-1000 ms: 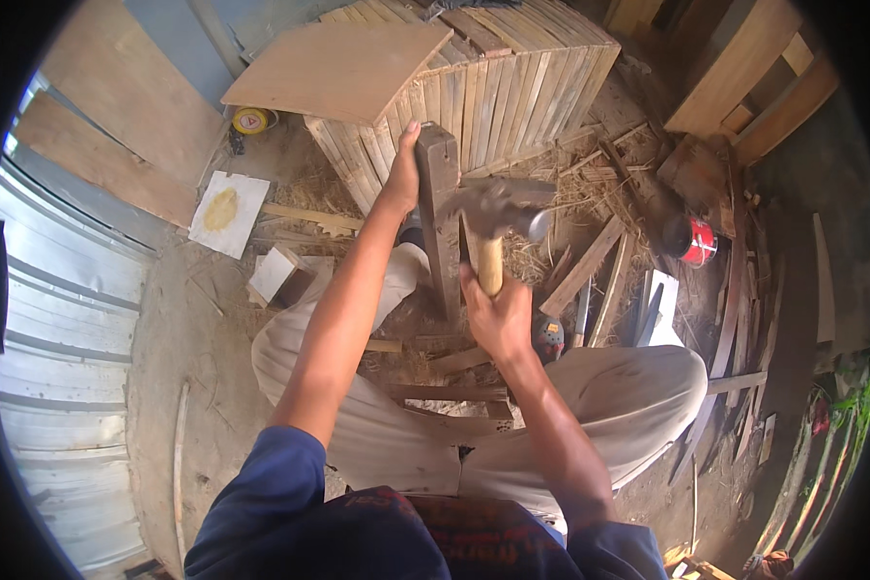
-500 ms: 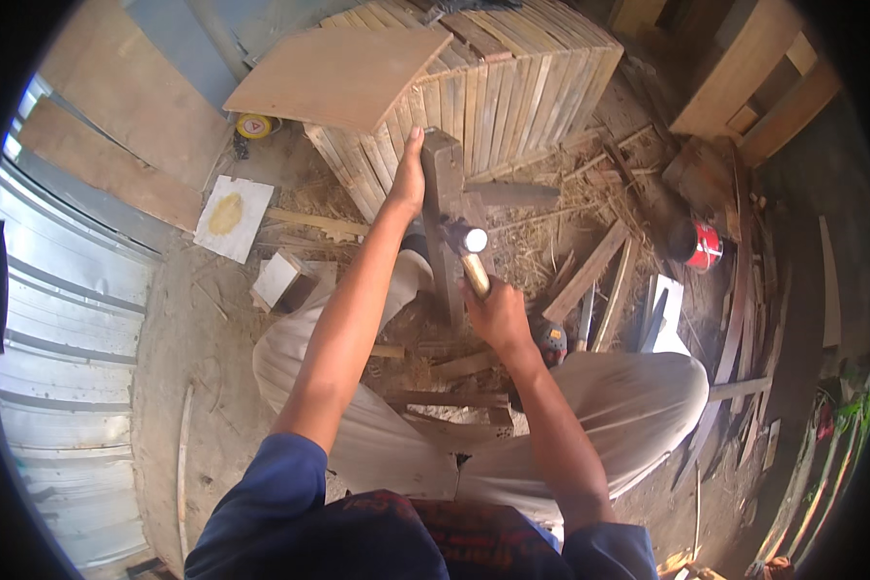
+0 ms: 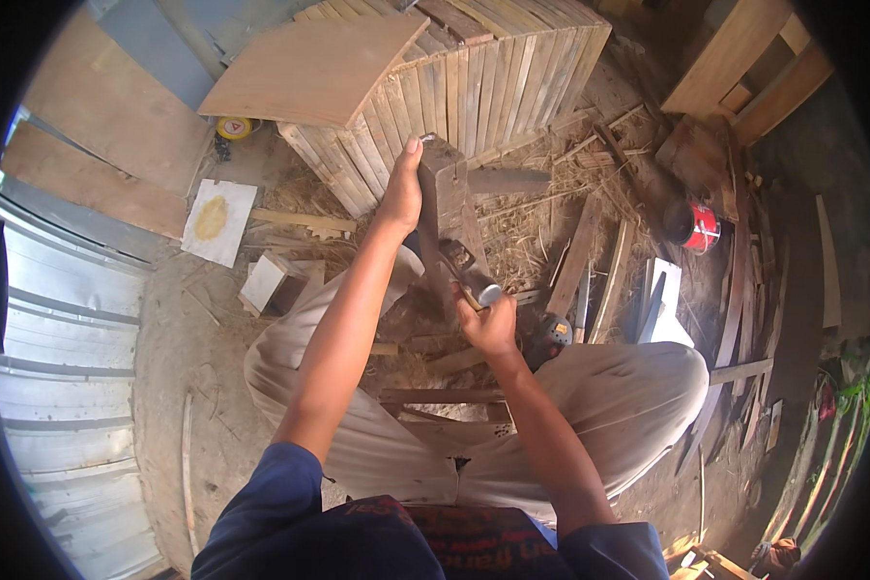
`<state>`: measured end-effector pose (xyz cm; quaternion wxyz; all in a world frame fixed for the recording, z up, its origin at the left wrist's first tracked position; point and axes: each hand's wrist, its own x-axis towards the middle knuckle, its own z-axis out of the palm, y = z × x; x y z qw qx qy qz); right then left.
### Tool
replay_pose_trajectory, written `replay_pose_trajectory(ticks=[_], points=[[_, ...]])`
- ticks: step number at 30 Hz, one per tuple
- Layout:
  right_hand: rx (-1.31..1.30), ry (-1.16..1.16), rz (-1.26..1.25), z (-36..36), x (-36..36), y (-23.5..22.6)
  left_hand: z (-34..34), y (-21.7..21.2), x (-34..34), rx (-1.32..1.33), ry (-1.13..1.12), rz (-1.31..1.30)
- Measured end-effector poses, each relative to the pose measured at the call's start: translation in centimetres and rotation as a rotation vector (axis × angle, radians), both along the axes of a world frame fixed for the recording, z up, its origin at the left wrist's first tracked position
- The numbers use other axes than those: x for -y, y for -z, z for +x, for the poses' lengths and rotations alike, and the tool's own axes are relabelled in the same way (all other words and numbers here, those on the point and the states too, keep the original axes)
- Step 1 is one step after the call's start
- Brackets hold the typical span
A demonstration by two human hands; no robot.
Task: The person sits on the floor and uses a hammer to remove nails from a wooden plank, then uses a hand saw to cut the plank into smaller pieces. The person handles the wood and tools directly, working in a cluttered workshop environment.
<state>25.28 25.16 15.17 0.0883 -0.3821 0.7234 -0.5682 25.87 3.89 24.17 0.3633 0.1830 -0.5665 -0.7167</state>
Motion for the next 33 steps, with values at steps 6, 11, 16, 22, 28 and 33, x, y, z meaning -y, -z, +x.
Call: replay_pose_trajectory(ticks=[6, 11, 16, 22, 28, 33], points=[[0.029, 0.052, -0.093, 0.1, 1.3, 3.6, -0.1, 1.2, -0.1, -0.021, 0.004, -0.121], [-0.198, 0.041, -0.181, -1.6, 4.0, 5.5, 0.0, 0.4, 0.5, -0.05, -0.079, -0.04], [-0.119, -0.027, -0.28, -3.5, 4.5, 8.0, -0.6, -1.2, -1.2, -0.048, -0.118, -0.123], [0.142, 0.017, -0.034, -2.6, 2.8, 6.5, -2.3, -1.3, -0.3, 0.056, -0.069, -0.108], [0.424, -0.096, -0.042, -1.2, 2.3, -3.6, -2.3, -0.6, 0.7, 0.014, -0.12, -0.092], [0.358, -0.071, -0.264, -1.9, 2.0, -12.6, -1.7, 0.5, 1.4, 0.03, -0.108, -0.032]])
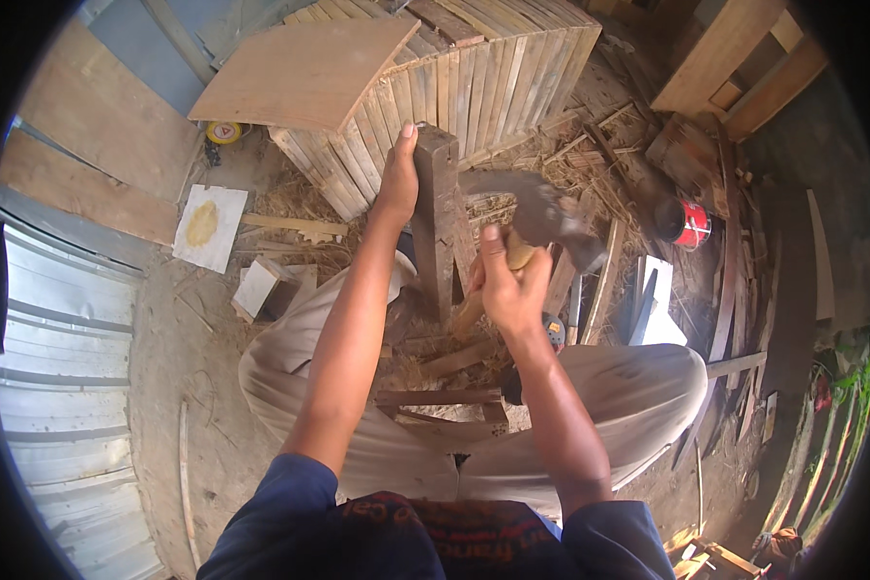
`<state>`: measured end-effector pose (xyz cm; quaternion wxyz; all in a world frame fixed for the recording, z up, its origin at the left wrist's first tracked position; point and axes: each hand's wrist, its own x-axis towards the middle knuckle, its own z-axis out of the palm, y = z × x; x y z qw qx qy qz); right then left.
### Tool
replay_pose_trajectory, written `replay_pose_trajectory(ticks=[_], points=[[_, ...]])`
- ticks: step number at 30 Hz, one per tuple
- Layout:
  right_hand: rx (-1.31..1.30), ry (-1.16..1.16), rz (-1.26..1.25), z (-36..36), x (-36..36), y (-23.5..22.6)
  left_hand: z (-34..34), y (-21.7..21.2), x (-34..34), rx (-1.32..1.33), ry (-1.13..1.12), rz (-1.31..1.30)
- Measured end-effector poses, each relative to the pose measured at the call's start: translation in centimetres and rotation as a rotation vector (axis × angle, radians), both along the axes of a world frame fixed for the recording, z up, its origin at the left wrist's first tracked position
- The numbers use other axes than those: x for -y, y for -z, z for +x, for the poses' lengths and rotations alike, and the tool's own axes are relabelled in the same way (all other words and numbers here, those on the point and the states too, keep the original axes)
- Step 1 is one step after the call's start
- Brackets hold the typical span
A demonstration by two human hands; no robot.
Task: The person sits on the floor and uses a hammer to remove nails from a wooden plank, then uses a hand saw to cut the plank into smaller pieces. The person handles the wood and tools directly, working in a cluttered workshop environment.
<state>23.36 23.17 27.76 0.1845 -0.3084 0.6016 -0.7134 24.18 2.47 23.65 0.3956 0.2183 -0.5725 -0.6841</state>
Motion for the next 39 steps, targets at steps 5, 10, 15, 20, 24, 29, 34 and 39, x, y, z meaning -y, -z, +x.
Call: replay_pose_trajectory(ticks=[5, 10, 15, 20, 24, 29, 34, 39], points=[[0.024, -0.012, -0.099, 0.2, -1.9, -2.7, -0.1, 0.7, 1.4, 0.075, 0.087, 0.13], [0.136, 0.054, 0.282, 0.4, -5.5, 0.7, 0.0, 0.0, -1.0, 0.148, 0.273, 0.249], [0.112, 0.135, 0.539, -0.3, -7.5, 6.5, -0.1, -2.0, -3.0, 0.084, 0.508, 0.361], [0.068, 0.046, 0.247, 0.6, -7.5, 11.2, -0.3, -1.6, -4.7, 0.024, 0.653, 0.526], [0.036, 0.067, 0.047, 1.5, -7.0, 13.4, 0.3, -0.7, -6.7, -0.076, 0.796, 0.427], [0.095, 0.069, 0.107, 0.6, -6.4, 14.2, -0.3, 1.5, -8.1, -0.075, 0.409, 0.326], [0.268, 0.121, 0.234, -0.6, -6.0, 14.7, 3.5, 11.3, -10.2, -0.032, 0.219, 0.345], [0.364, 0.164, 0.28, -0.2, -6.2, 16.2, 6.3, 21.0, -14.1, 0.339, 0.163, 0.173]])
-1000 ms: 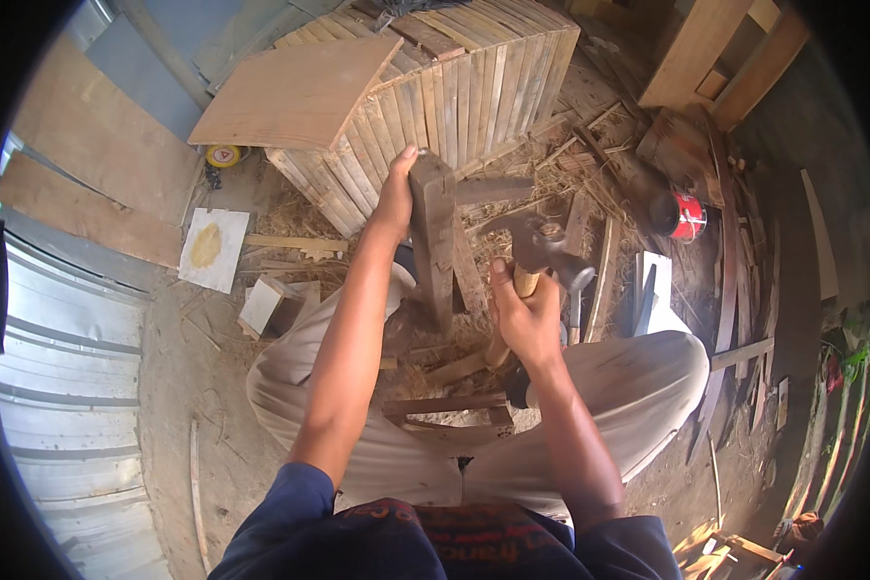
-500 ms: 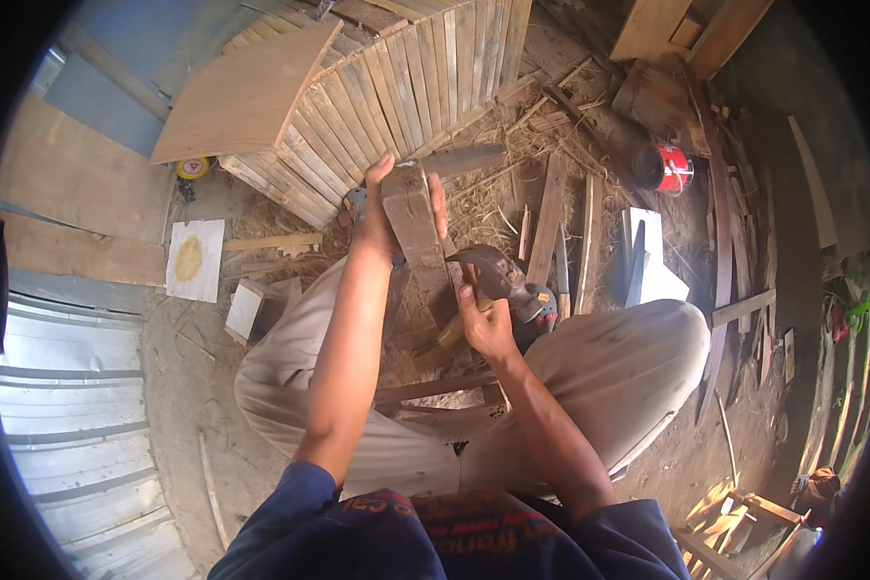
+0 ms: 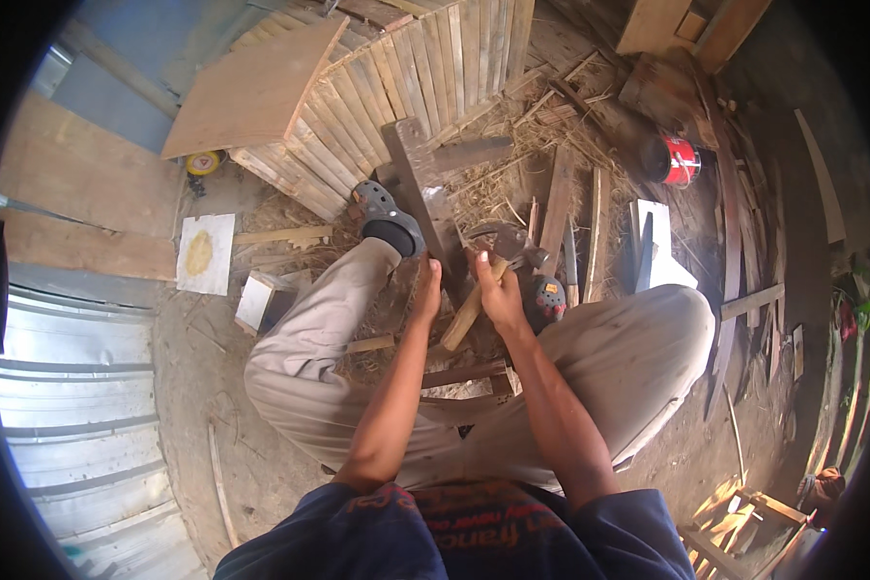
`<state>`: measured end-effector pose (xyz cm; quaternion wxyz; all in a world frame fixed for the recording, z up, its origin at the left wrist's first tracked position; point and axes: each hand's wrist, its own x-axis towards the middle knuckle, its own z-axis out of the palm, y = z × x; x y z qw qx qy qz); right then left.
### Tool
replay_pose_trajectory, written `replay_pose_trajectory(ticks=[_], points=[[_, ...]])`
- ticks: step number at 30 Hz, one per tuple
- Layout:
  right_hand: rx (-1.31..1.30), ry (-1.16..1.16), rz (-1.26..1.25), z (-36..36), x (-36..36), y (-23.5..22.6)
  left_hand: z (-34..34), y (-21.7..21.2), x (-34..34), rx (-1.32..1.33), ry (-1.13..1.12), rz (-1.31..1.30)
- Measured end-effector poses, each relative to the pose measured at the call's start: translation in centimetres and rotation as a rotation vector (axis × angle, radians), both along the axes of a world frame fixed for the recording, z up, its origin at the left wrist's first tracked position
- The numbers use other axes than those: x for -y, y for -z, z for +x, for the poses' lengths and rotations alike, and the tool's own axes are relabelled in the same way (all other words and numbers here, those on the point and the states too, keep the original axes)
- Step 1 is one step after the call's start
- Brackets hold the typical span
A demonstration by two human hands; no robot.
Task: The person sits on the floor and uses a hammer to remove nails from a wooden plank, then uses a hand saw to cut the plank into smaller pieces. The person handles the wood and tools directly, working in a cluttered workshop environment.
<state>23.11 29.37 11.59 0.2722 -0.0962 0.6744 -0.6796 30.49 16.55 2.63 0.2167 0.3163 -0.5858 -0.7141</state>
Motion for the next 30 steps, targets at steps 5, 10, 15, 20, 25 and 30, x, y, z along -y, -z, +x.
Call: replay_pose_trajectory(ticks=[5, 10, 15, 20, 25, 30], points=[[-0.005, -0.152, -0.079, -0.2, -1.0, 1.8, -1.9, 1.2, 0.2, 0.085, -0.177, -0.056], [-0.131, -0.002, -0.111, -1.5, -2.5, 2.0, -5.4, 2.9, 0.1, 0.136, -0.094, 0.026], [0.04, 0.145, -0.071, -2.3, -3.9, 0.9, -7.1, 5.6, -5.5, 0.482, -0.212, -0.6], [0.249, 0.246, -0.098, -3.1, -5.1, 0.3, -4.4, 8.2, -8.3, 0.697, -0.039, -0.227], [0.413, 0.345, -0.179, -4.4, -5.9, 0.0, -3.8, 9.7, -8.7, 0.698, 0.225, -0.281], [0.444, 0.347, -0.172, -4.9, -6.0, -0.7, -5.1, 10.4, -9.9, 0.422, 0.048, -0.254]])
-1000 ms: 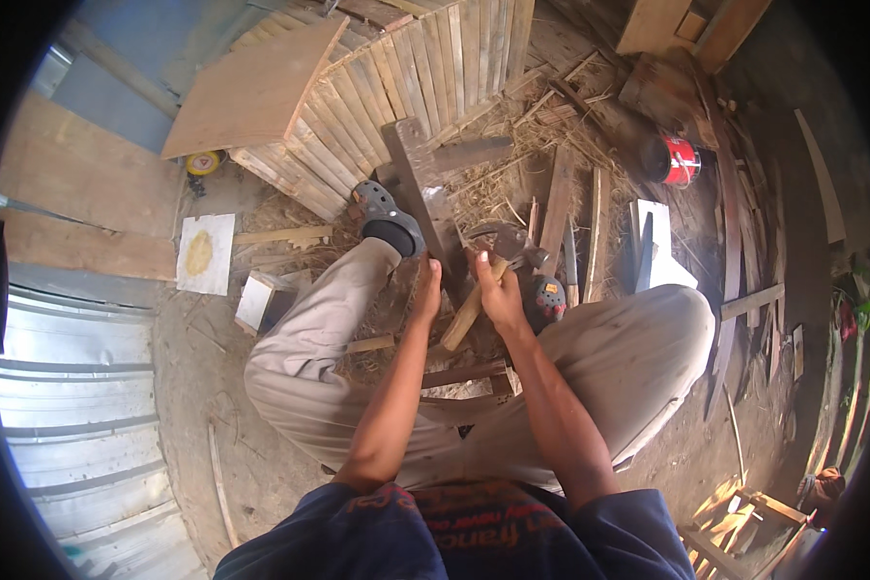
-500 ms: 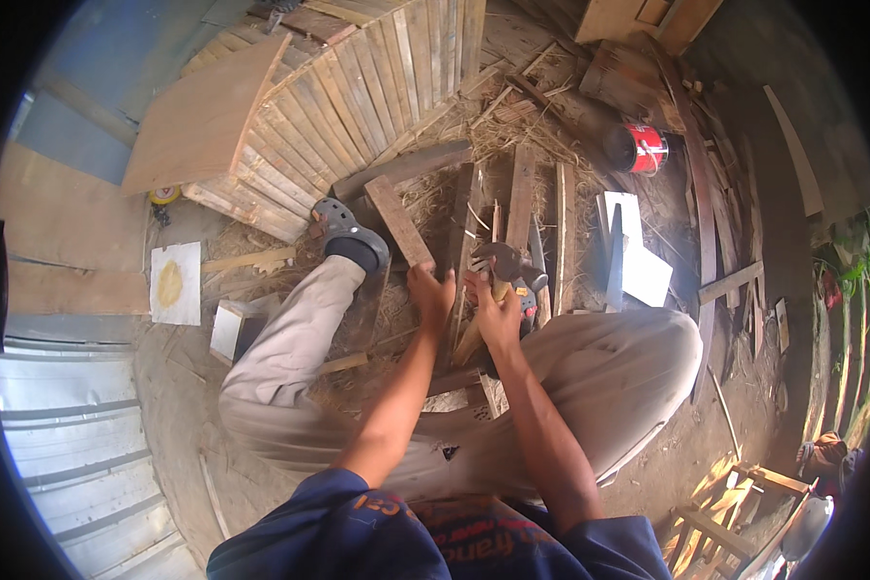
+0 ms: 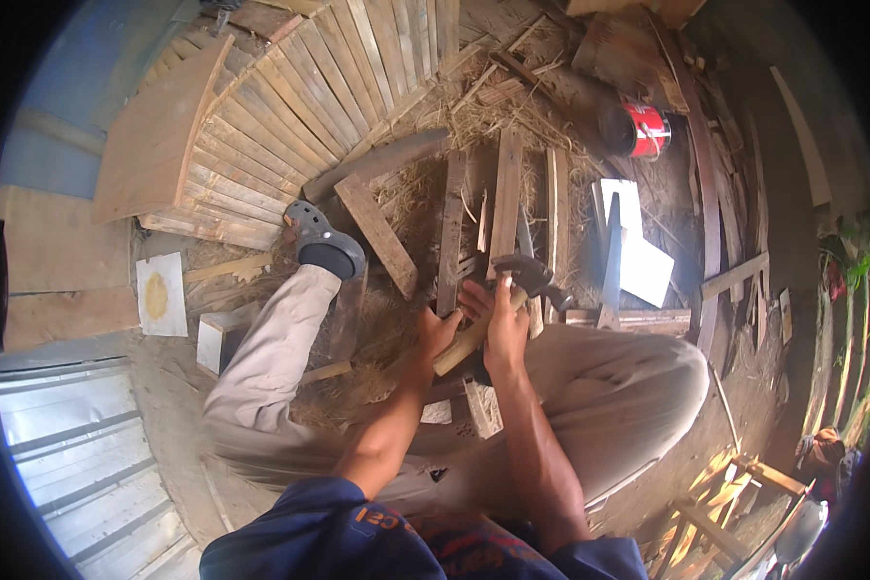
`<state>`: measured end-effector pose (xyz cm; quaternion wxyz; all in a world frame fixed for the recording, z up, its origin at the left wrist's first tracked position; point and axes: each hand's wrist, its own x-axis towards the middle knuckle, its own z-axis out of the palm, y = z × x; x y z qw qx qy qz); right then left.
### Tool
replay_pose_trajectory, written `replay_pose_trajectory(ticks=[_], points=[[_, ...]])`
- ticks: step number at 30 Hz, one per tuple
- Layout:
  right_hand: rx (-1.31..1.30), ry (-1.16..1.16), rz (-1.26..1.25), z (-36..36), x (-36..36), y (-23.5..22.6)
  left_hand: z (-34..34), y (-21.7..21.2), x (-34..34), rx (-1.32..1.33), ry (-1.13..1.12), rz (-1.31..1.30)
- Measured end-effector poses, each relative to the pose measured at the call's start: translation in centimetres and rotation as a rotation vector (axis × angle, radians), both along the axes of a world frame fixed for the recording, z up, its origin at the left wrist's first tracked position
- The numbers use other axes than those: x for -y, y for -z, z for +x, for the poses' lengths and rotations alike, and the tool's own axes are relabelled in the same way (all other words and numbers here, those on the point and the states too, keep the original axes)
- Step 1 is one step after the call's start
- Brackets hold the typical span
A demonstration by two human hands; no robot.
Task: The person sits on the floor and uses a hammer to remove nails from a wooden plank, then uses a hand saw to cut the plank into smaller pieces. The person handles the wood and tools directly, working in a cluttered workshop environment.
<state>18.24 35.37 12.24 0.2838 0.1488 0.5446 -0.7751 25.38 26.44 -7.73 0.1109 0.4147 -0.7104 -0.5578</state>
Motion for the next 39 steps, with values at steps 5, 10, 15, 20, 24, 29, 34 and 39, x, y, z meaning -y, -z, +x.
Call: replay_pose_trajectory(ticks=[5, 10, 15, 20, 24, 29, 34, 39], points=[[0.016, -0.067, -0.041, 0.6, 0.3, -0.5, -1.2, 1.0, -0.2, -0.083, -0.146, -0.111], [-0.072, -0.129, 0.057, 0.8, 0.8, -0.6, -3.7, 2.0, 1.9, -0.075, -0.143, 0.22], [-0.029, -0.132, 0.114, 1.1, 1.1, -0.9, -3.5, 0.3, 2.5, 0.119, -0.015, 0.036], [0.048, -0.142, 0.163, 1.2, 1.0, -1.2, -2.9, -2.1, 2.4, 0.428, 0.177, 0.01], [0.021, -0.125, 0.288, 1.3, 1.0, -1.4, -0.9, -1.9, 1.7, 0.281, 0.183, 0.014], [0.085, -0.104, 0.26, 1.5, 1.6, -2.9, 2.5, -0.4, 3.4, 0.174, 0.129, -0.017], [-0.058, -0.281, 0.317, 1.7, 1.4, -7.7, 4.8, 0.3, 11.3, 0.056, -0.221, 0.209], [-0.277, -0.605, 0.481, 0.3, 1.1, -13.8, 5.6, -1.4, 16.5, -0.158, -0.332, 0.186]])
